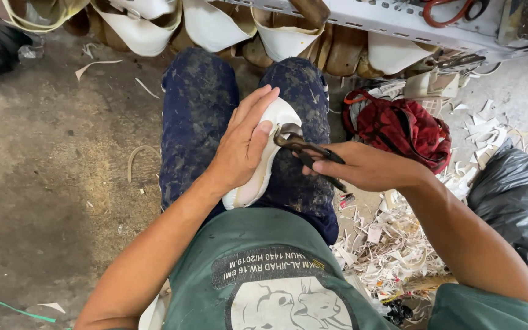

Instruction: Manually lasting a shoe upper by pulling leather over a last using pliers and securing it with a hammer.

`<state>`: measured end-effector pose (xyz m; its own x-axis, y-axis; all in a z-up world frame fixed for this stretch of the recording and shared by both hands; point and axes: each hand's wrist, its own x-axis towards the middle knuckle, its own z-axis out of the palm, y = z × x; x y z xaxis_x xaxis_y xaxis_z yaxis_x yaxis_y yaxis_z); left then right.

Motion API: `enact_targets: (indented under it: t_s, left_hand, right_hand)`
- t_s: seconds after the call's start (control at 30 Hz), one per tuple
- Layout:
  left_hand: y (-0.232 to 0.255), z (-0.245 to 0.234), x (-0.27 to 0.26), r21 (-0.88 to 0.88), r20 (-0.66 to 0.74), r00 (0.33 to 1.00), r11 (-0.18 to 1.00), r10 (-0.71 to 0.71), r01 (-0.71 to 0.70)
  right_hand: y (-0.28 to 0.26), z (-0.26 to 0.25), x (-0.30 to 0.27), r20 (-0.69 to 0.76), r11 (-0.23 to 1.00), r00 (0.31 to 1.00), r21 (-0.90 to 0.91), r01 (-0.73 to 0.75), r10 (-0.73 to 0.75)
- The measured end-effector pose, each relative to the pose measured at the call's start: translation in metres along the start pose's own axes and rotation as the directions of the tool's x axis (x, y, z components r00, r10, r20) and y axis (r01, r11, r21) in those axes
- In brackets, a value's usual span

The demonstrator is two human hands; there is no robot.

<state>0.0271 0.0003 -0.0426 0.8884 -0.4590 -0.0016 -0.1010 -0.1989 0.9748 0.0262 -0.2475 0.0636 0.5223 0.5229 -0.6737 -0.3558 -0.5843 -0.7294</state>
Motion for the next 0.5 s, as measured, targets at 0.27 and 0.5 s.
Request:
enact_targets:
  t_s: [0.27,0.5]
  left_hand:
    - [0.002,0.006,0.002,-0.008,0.005,1.0,0.999,-0.031,0.031]
    - [0.039,0.018,0.003,0.161,-0.005,0.993,0.98,-0.117,0.116]
  right_hand:
    - [0.011,-0.037,0.008,0.162,0.998,0.986,-0.039,0.052,-0.046]
    - [-0.046,-0.045,-0.022,-0.025,0.676,0.903,-0.655,-0.338,0.428]
